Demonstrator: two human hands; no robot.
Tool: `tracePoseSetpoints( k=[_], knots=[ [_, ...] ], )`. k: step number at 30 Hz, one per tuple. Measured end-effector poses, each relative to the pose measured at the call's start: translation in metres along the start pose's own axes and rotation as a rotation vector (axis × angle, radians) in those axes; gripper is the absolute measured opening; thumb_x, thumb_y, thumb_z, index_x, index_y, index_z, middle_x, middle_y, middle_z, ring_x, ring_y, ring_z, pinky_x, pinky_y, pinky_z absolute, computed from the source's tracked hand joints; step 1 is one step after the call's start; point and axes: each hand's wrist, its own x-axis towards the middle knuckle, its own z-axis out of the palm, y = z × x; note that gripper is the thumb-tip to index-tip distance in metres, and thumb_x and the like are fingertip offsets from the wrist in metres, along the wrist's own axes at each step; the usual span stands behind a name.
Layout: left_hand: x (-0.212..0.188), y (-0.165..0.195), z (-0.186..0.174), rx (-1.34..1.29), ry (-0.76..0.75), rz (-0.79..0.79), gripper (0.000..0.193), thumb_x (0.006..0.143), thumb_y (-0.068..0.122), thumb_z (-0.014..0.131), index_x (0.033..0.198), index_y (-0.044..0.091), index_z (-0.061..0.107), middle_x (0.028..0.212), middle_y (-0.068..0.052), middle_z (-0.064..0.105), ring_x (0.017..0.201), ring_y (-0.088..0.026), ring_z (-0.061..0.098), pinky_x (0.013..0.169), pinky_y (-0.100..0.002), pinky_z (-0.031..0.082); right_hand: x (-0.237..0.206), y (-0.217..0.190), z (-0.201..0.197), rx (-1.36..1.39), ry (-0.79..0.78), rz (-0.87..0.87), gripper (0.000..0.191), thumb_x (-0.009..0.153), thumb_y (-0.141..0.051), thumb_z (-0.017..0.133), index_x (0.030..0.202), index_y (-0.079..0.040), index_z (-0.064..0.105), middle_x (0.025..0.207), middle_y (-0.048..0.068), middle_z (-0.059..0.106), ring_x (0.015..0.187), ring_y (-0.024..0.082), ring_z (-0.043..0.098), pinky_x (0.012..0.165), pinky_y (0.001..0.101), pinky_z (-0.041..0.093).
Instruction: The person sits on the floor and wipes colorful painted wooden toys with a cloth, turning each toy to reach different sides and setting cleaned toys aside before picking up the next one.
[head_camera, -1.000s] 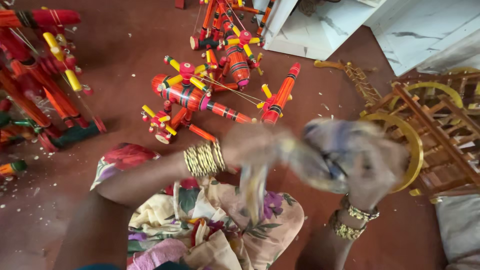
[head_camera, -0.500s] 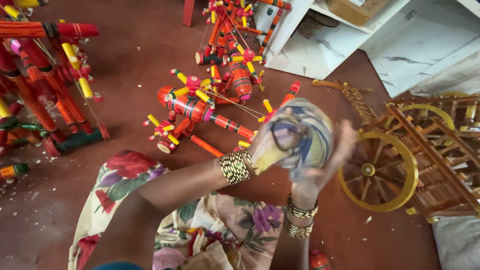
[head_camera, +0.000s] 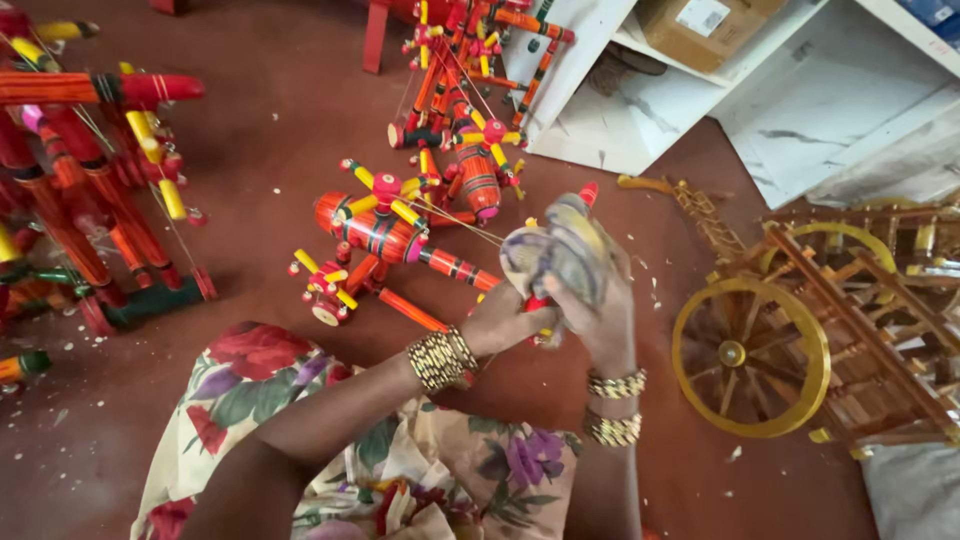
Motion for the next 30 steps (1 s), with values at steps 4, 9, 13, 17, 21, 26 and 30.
tracePoseSetpoints(
  k=[4,9,13,17,21,26,30],
  knots=[
    [-0.003,-0.024,0.018,-0.359,-0.076,-0.173,0.032,0.098,0.022,0.059,0.119,-0.003,0.059,0.086,-0.007,0.072,0.072,-0.012,0.071,0.063,-0.027,0.059,0.017,0.039,0.025,-0.077,0.039,0.255,0.073,0.072,-0.031,0.086,0.136,-0.004,0.065,0.136,0.021,0.059,0.129,0.036,0.056,0.107,0.0470,0.047],
    [-0.002,-0.019,0.021,-0.218,0.053,-0.325,0.047,0.092,0.022,0.063,0.132,0.003,0.048,0.078,-0.003,0.064,0.058,-0.010,0.061,0.050,-0.026,0.051,0.066,0.129,0.045,-0.132,0.008,0.531,0.080,0.068,-0.038,0.087,0.138,-0.008,0.065,0.136,0.022,0.060,0.122,0.037,0.062,0.101,0.0449,0.050],
    [-0.004,-0.004,0.010,-0.108,-0.026,-0.305,0.052,0.093,0.030,0.063,0.134,0.003,0.046,0.076,-0.006,0.067,0.059,-0.013,0.066,0.052,-0.029,0.053,0.083,0.156,0.049,-0.181,0.169,0.570,0.089,0.071,-0.042,0.091,0.140,-0.002,0.054,0.129,0.025,0.060,0.111,0.040,0.063,0.093,0.0476,0.051],
    [0.016,-0.006,0.005,0.299,-0.041,-0.217,0.063,0.089,0.036,0.066,0.133,-0.003,0.042,0.086,-0.018,0.067,0.075,-0.031,0.071,0.066,-0.042,0.056,0.058,0.113,0.038,-0.134,0.070,0.530,0.063,0.075,-0.037,0.081,0.131,-0.009,0.070,0.127,0.019,0.067,0.113,0.036,0.069,0.098,0.0444,0.055],
    [0.043,-0.032,0.010,0.435,0.006,0.141,0.052,0.091,0.031,0.058,0.128,-0.002,0.046,0.099,-0.027,0.069,0.094,-0.045,0.068,0.084,-0.051,0.052,-0.001,0.062,0.027,-0.037,0.198,0.283,0.069,0.078,-0.029,0.087,0.131,0.007,0.062,0.124,0.023,0.064,0.109,0.038,0.067,0.092,0.0451,0.054],
    [0.050,-0.057,0.025,0.613,0.045,0.097,0.064,0.099,0.032,0.054,0.138,-0.016,0.037,0.106,-0.035,0.064,0.101,-0.050,0.067,0.089,-0.052,0.054,-0.034,0.117,0.052,0.576,0.414,0.563,0.053,0.087,-0.022,0.080,0.130,0.004,0.065,0.123,0.017,0.067,0.107,0.029,0.068,0.090,0.0400,0.057],
    [0.047,-0.044,0.032,0.527,0.055,-0.066,0.070,0.102,0.038,0.046,0.148,-0.011,0.027,0.093,-0.030,0.069,0.087,-0.046,0.070,0.078,-0.051,0.055,-0.045,0.187,0.078,1.215,0.514,0.849,0.052,0.089,-0.030,0.075,0.128,0.004,0.064,0.116,0.018,0.066,0.102,0.027,0.067,0.083,0.0387,0.059]
  ],
)
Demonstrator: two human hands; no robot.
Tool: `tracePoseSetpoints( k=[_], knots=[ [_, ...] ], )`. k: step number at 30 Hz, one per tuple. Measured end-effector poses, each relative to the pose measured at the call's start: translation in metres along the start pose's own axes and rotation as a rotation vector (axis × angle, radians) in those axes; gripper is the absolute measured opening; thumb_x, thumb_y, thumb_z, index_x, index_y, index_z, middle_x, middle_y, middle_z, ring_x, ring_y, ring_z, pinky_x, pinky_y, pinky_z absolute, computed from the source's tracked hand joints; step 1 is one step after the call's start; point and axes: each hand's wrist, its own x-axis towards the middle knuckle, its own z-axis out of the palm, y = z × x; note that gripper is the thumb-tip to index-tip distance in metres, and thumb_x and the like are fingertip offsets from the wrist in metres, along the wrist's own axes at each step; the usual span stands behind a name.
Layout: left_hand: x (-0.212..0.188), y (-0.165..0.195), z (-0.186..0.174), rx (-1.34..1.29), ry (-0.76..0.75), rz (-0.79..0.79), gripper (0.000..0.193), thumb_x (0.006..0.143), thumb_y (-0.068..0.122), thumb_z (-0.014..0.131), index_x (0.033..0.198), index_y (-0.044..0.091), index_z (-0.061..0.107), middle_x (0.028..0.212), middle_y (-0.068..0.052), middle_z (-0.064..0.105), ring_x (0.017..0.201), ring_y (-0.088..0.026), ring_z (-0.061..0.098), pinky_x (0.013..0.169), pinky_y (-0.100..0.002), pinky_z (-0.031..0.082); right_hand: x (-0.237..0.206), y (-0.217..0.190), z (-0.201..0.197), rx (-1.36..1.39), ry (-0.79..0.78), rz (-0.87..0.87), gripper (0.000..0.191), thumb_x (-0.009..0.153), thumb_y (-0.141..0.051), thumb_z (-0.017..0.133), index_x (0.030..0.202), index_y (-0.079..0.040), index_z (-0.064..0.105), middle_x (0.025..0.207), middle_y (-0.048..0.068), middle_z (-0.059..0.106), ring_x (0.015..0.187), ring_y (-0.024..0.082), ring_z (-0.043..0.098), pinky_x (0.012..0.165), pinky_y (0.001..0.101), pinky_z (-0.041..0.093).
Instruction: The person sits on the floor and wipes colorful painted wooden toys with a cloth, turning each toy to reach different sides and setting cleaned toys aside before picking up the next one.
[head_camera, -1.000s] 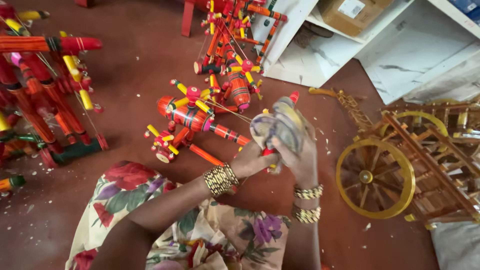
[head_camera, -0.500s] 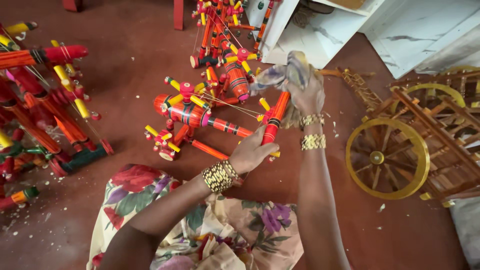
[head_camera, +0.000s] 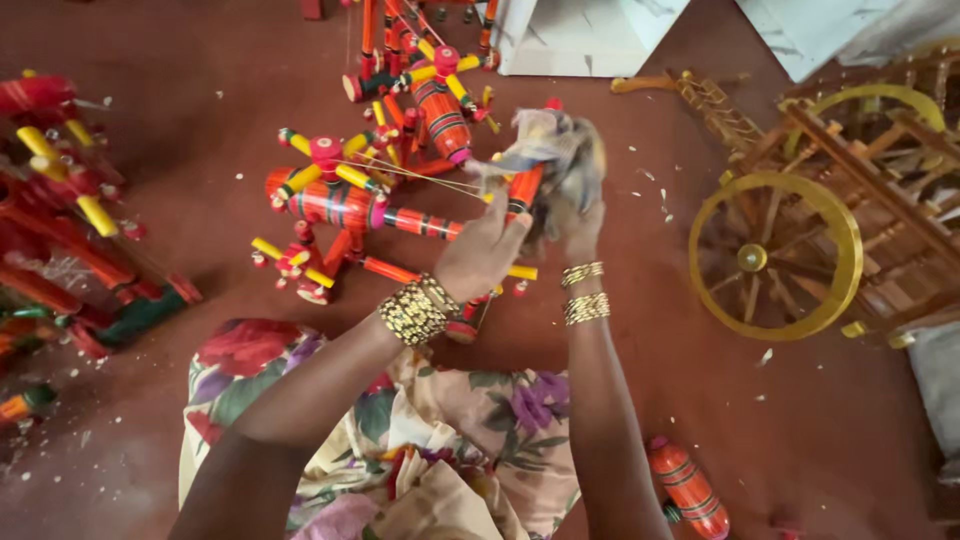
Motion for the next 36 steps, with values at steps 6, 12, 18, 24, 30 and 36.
tracePoseSetpoints(
  k=[6,12,18,24,30,36],
  knots=[
    [0.007,0.026,-0.016,-0.007,-0.013,-0.026,0.056,0.105,0.037,0.051,0.145,0.000,0.042,0.090,-0.022,0.071,0.087,-0.042,0.071,0.075,-0.051,0.053,-0.070,0.048,-0.039,-0.181,-0.270,-0.077,0.069,0.086,-0.021,0.076,0.141,-0.012,0.037,0.122,0.009,0.060,0.108,0.022,0.064,0.090,0.0397,0.059],
    [0.008,0.035,-0.022,-0.075,-0.180,-0.163,0.071,0.094,0.037,0.057,0.151,0.002,0.033,0.095,-0.023,0.075,0.082,-0.040,0.075,0.074,-0.046,0.059,-0.087,0.025,-0.077,-1.363,-0.238,-0.363,0.072,0.074,-0.023,0.082,0.139,-0.007,0.056,0.131,0.018,0.063,0.119,0.040,0.062,0.099,0.0484,0.051],
    [0.032,0.016,-0.004,0.287,-0.102,0.056,0.076,0.096,0.028,0.063,0.151,-0.010,0.026,0.153,-0.034,0.036,0.139,-0.048,0.043,0.115,-0.048,0.038,-0.055,0.008,-0.087,-1.248,-0.077,-0.421,0.075,0.073,-0.016,0.082,0.144,-0.016,0.060,0.141,0.018,0.059,0.123,0.035,0.060,0.103,0.0422,0.055],
    [0.045,-0.006,0.020,-0.054,-0.138,0.099,0.086,0.096,0.021,0.057,0.159,-0.011,0.008,0.161,-0.033,0.030,0.154,-0.043,0.027,0.126,-0.042,0.023,-0.026,0.050,-0.051,-0.423,-0.182,-0.409,0.073,0.080,-0.008,0.075,0.146,-0.006,0.043,0.140,0.014,0.050,0.128,0.030,0.053,0.102,0.0498,0.050],
    [0.058,-0.017,0.016,-0.111,-0.134,0.069,0.087,0.096,0.021,0.056,0.162,-0.008,0.007,0.162,-0.032,0.030,0.156,-0.040,0.028,0.127,-0.041,0.023,-0.038,0.126,-0.075,-0.946,-0.283,0.118,0.058,0.083,-0.009,0.076,0.136,-0.004,0.052,0.123,0.014,0.059,0.106,0.028,0.057,0.084,0.0445,0.048],
    [0.059,-0.016,0.015,-0.122,-0.110,0.156,0.087,0.099,0.021,0.057,0.161,-0.009,0.005,0.165,-0.032,0.029,0.157,-0.041,0.027,0.128,-0.042,0.020,-0.051,0.139,-0.072,-1.403,-0.362,0.336,0.043,0.086,-0.011,0.077,0.126,-0.003,0.061,0.106,0.015,0.067,0.085,0.025,0.062,0.065,0.0392,0.046]
  ],
)
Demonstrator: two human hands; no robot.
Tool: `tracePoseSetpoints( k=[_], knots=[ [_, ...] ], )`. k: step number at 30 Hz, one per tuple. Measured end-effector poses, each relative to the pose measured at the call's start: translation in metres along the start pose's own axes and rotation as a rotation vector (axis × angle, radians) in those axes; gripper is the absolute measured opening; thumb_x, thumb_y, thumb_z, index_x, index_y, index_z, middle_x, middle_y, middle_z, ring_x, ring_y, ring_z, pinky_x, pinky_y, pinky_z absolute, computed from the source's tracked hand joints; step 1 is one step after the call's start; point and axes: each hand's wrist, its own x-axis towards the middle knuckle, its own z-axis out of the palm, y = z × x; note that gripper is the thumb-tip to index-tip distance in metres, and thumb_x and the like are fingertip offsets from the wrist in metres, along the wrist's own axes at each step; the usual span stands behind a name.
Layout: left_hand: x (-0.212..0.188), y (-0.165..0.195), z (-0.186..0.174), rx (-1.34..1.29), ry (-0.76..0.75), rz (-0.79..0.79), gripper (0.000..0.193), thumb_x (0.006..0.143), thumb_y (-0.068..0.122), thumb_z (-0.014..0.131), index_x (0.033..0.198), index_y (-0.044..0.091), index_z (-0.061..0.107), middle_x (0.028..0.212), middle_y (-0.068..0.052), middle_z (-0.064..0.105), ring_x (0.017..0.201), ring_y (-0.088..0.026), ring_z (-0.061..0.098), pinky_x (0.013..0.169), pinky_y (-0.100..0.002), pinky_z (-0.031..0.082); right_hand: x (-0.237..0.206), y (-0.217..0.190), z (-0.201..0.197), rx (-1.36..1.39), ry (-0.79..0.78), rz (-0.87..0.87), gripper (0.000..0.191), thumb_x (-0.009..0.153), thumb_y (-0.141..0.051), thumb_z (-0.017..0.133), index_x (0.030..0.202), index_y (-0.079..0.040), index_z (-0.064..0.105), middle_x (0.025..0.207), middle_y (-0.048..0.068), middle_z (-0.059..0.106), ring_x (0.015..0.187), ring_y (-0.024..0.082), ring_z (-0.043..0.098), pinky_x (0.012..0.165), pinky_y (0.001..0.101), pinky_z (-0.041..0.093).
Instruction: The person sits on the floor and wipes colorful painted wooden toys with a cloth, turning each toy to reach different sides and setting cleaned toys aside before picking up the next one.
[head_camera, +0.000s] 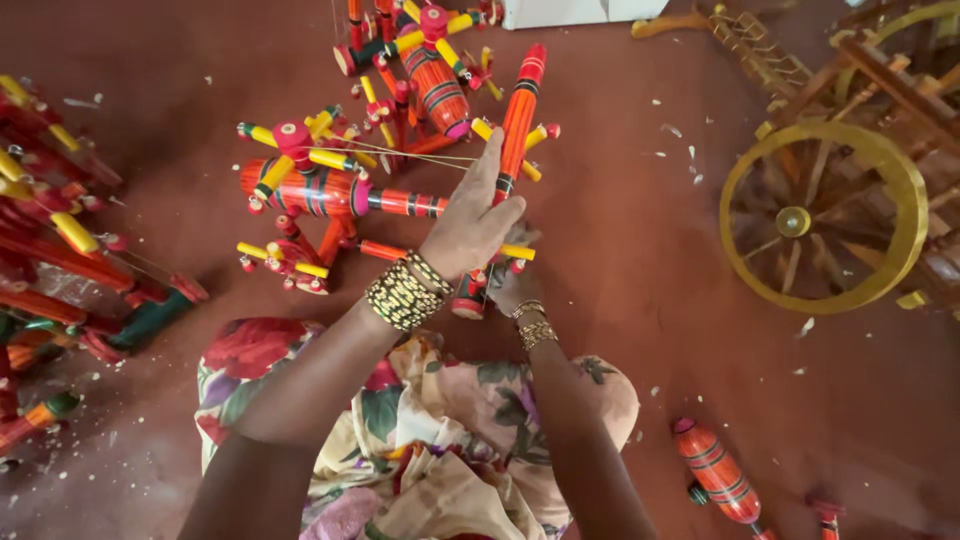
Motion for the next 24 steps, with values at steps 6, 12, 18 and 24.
tracePoseSetpoints(
  k=[6,12,18,24],
  knots=[
    [-0.007,0.003,-0.002,-0.028,0.038,-0.035,0.087,0.096,0.023,0.053,0.161,-0.010,0.006,0.162,-0.028,0.036,0.153,-0.039,0.034,0.126,-0.042,0.025,-0.045,-0.036,-0.069,1.068,-0.049,-0.282,0.055,0.080,-0.007,0.077,0.132,-0.005,0.058,0.103,0.008,0.073,0.076,0.014,0.068,0.058,0.0282,0.050],
    [-0.006,-0.006,0.007,0.056,0.052,-0.116,0.088,0.095,0.028,0.054,0.161,-0.008,0.008,0.157,-0.028,0.038,0.148,-0.039,0.038,0.124,-0.042,0.028,-0.057,-0.031,-0.035,0.689,-0.153,-0.113,0.061,0.078,-0.016,0.078,0.133,0.000,0.057,0.110,0.016,0.068,0.087,0.023,0.066,0.069,0.0351,0.051],
    [-0.015,-0.010,0.010,0.044,0.064,-0.031,0.086,0.098,0.027,0.055,0.161,-0.008,0.009,0.158,-0.029,0.038,0.148,-0.041,0.039,0.124,-0.044,0.029,-0.063,-0.027,0.006,-0.403,-0.194,0.044,0.064,0.072,-0.038,0.076,0.123,-0.001,0.066,0.135,0.026,0.058,0.111,0.038,0.068,0.091,0.0501,0.057],
    [-0.018,0.000,0.008,0.042,0.083,-0.016,0.085,0.096,0.024,0.055,0.160,-0.009,0.010,0.153,-0.026,0.046,0.141,-0.039,0.045,0.120,-0.043,0.032,-0.098,-0.050,0.014,-0.400,-0.073,-0.095,0.066,0.073,-0.053,0.073,0.123,-0.010,0.065,0.135,0.024,0.059,0.112,0.040,0.065,0.090,0.0508,0.056]
  ],
)
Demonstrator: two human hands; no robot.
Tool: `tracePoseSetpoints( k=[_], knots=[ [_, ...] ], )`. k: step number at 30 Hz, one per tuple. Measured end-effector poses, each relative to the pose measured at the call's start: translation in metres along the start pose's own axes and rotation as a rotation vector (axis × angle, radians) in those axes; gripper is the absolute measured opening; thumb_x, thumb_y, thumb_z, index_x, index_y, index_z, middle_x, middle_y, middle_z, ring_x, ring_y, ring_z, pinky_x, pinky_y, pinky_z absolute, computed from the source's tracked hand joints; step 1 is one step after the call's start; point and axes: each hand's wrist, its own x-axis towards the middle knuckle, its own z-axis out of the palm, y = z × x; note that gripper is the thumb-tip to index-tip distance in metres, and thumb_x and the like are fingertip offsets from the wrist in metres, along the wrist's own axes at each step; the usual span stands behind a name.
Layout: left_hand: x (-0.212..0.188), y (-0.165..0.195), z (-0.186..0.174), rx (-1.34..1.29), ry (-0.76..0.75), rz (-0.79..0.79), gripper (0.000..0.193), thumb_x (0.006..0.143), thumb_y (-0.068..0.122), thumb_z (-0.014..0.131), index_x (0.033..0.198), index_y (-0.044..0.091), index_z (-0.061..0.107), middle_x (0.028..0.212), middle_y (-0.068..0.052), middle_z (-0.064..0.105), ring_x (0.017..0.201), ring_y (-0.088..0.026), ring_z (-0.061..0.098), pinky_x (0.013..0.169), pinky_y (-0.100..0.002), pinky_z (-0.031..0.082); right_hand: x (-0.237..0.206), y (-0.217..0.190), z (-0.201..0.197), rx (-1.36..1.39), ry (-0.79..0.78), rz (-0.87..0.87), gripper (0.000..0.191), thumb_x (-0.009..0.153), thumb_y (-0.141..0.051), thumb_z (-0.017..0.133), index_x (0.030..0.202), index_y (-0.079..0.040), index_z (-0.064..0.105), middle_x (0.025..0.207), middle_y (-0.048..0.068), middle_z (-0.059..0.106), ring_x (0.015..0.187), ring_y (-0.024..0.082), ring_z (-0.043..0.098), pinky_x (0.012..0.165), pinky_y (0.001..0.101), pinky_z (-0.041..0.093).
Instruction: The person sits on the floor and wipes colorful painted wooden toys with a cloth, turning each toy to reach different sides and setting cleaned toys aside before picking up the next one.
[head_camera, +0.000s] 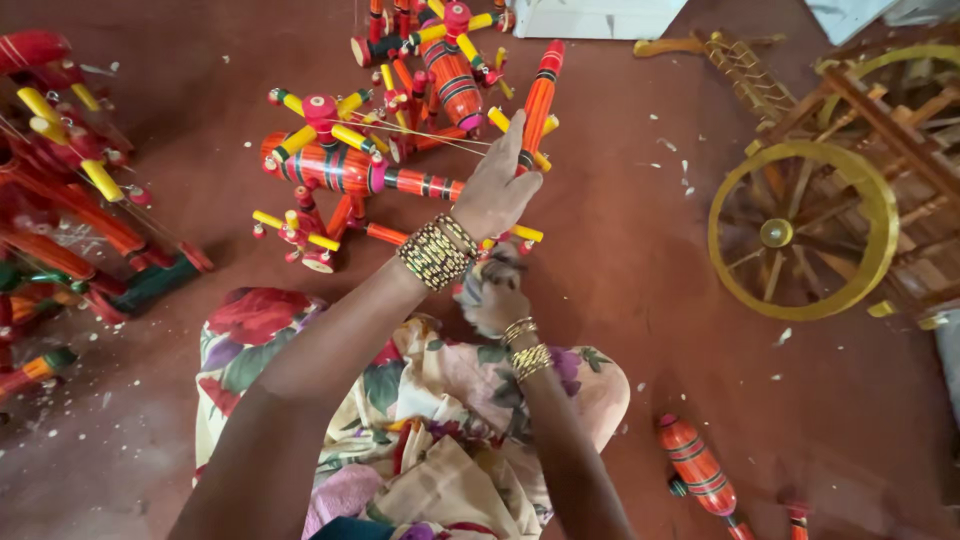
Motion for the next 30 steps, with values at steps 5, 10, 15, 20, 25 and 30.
tracePoseSetpoints(
  k=[5,10,15,20,25,30],
  knots=[
    [-0.005,0.010,-0.006,-0.018,0.013,-0.082,0.086,0.092,0.024,0.056,0.159,-0.008,0.013,0.144,-0.025,0.052,0.132,-0.036,0.051,0.114,-0.040,0.039,-0.023,-0.034,-0.012,0.223,0.203,0.185,0.072,0.076,-0.057,0.070,0.128,-0.009,0.060,0.125,0.022,0.067,0.103,0.041,0.069,0.088,0.0525,0.056],
    [-0.005,0.008,-0.007,0.092,0.052,0.007,0.085,0.095,0.023,0.057,0.158,-0.010,0.013,0.149,-0.031,0.045,0.134,-0.041,0.049,0.113,-0.044,0.040,-0.017,-0.026,-0.009,0.369,0.727,0.072,0.074,0.075,-0.052,0.076,0.129,-0.004,0.060,0.127,0.030,0.063,0.105,0.047,0.066,0.087,0.0535,0.057],
    [-0.005,-0.007,-0.003,0.363,0.069,0.199,0.057,0.096,0.025,0.056,0.142,0.000,0.032,0.151,-0.034,0.041,0.133,-0.042,0.050,0.114,-0.047,0.039,-0.001,-0.017,0.021,0.184,0.215,0.227,0.067,0.077,-0.047,0.075,0.128,-0.005,0.061,0.127,0.028,0.063,0.104,0.044,0.067,0.086,0.0531,0.057],
    [-0.003,-0.018,-0.004,0.071,0.072,0.048,0.071,0.093,0.021,0.060,0.149,-0.014,0.032,0.152,-0.037,0.035,0.138,-0.052,0.041,0.115,-0.054,0.037,-0.017,-0.015,0.012,0.547,0.294,0.167,0.059,0.078,-0.024,0.073,0.130,-0.001,0.059,0.120,0.023,0.066,0.099,0.037,0.070,0.083,0.0472,0.059],
    [-0.007,-0.016,-0.013,0.687,-0.081,0.201,0.023,0.094,0.026,0.063,0.108,0.008,0.064,0.162,-0.035,0.024,0.145,-0.047,0.040,0.113,-0.055,0.036,-0.087,-0.019,-0.028,1.490,-0.039,-0.044,0.054,0.079,-0.002,0.071,0.131,0.004,0.058,0.114,0.018,0.070,0.095,0.029,0.072,0.081,0.0412,0.060],
    [-0.019,-0.005,-0.035,-0.086,-0.018,-0.075,0.055,0.103,0.036,0.055,0.150,0.011,0.041,0.146,-0.036,0.045,0.135,-0.042,0.050,0.116,-0.043,0.041,-0.135,-0.002,-0.062,1.673,-0.077,-0.219,0.051,0.081,0.009,0.071,0.131,0.011,0.060,0.116,0.019,0.071,0.101,0.028,0.072,0.089,0.0419,0.059]
  ],
)
